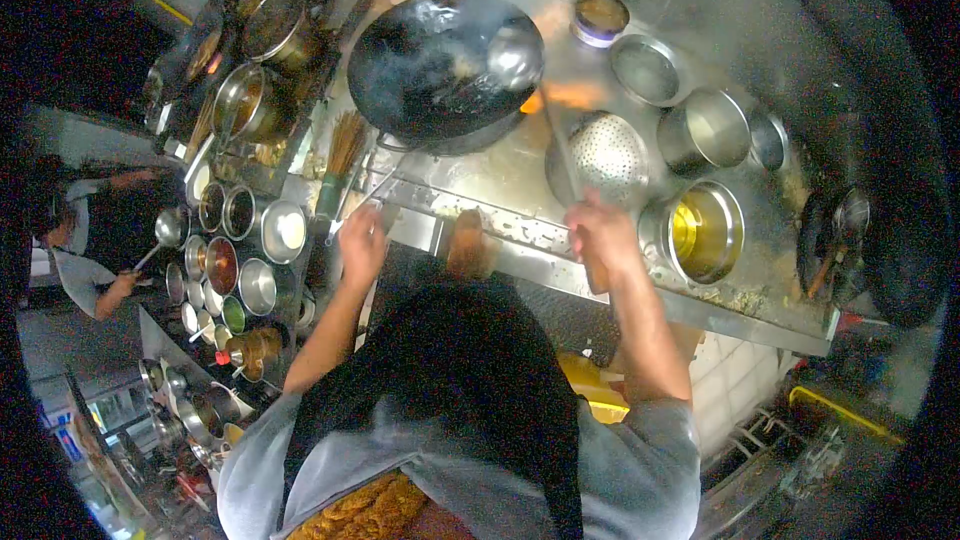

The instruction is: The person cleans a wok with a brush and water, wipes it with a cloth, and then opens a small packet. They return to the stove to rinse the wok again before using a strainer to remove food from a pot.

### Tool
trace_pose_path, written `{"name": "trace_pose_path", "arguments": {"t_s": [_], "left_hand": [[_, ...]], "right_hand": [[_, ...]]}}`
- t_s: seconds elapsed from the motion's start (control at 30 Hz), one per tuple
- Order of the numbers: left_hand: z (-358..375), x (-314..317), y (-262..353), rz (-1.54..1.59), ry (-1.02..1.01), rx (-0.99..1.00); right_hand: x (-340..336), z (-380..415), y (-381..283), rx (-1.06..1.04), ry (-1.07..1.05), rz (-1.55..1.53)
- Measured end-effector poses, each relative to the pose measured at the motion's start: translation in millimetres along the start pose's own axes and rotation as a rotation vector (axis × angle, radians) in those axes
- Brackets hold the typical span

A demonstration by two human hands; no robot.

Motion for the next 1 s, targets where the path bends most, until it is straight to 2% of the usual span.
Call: {"name": "trace_pose_path", "arguments": {"t_s": [0.07,0.13,0.17,0.2,0.23,0.27,0.3,0.33,0.37,0.47,0.5,0.57,0.6,0.67,0.7,0.73,0.8,0.83,0.9,1.0], "left_hand": [[65,-14,-26,0.020,-0.031,-0.090],[137,-27,-59,-0.012,-0.126,-0.255],[160,-38,-60,-0.028,-0.179,-0.334],[181,-47,-61,-0.045,-0.230,-0.416],[206,-53,-67,-0.060,-0.217,-0.411],[225,-55,-72,-0.079,-0.208,-0.412],[232,-57,-67,-0.071,-0.219,-0.410],[238,-61,-66,-0.057,-0.228,-0.493],[241,-62,-68,-0.045,-0.228,-0.576],[238,-53,-88,-0.168,-0.311,-0.510],[229,-52,-86,-0.174,-0.307,-0.511],[191,-58,-76,-0.087,-0.169,-0.527],[177,-60,-74,-0.088,-0.166,-0.527],[148,-68,-62,-0.011,-0.034,-0.376],[139,-70,-58,0.015,-0.005,-0.406],[133,-70,-59,0.018,0.003,-0.411],[122,-68,-61,0.077,-0.006,-0.350],[115,-66,-65,0.080,-0.002,-0.355],[100,-59,-72,0.116,-0.008,-0.311],[64,-45,-99,0.155,-0.065,-0.239]], "right_hand": [[-28,-6,-18,-0.172,0.050,0.061],[-42,8,-34,-0.250,0.107,-0.130],[-61,5,-20,-0.217,0.170,-0.039],[-97,-15,16,-0.174,0.247,0.106],[-126,-34,35,-0.230,0.443,0.399],[-147,-49,44,-0.271,0.632,0.699],[-162,-65,44,-0.355,0.717,0.832],[-171,-79,33,-0.443,0.796,0.966],[-176,-89,20,-0.388,0.849,0.953],[-204,-151,-8,-0.201,0.962,1.028],[-216,-167,-18,-0.205,0.956,1.026],[-240,-208,-19,-0.070,0.570,0.323],[-243,-223,-22,-0.003,0.367,-0.020],[-225,-238,-31,0.130,-0.062,-0.681],[-198,-202,-51,0.113,-0.011,-0.918],[-189,-184,-56,0.112,-0.014,-0.909],[-178,-159,-64,-0.040,0.017,-0.917],[-171,-144,-64,-0.040,0.016,-0.910],[-151,-108,-67,-0.051,-0.124,-0.995],[-105,-48,-72,-0.046,-0.111,-0.989]]}}
Point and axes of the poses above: each hand's wrist, its own z-axis away from the middle knuckle, its own x-axis out of the palm, y = z × x, the point moved 6 cm from there along -z, towards the middle knuckle, and after that the axes turned 5 degrees about x, right-handed, at the moved point
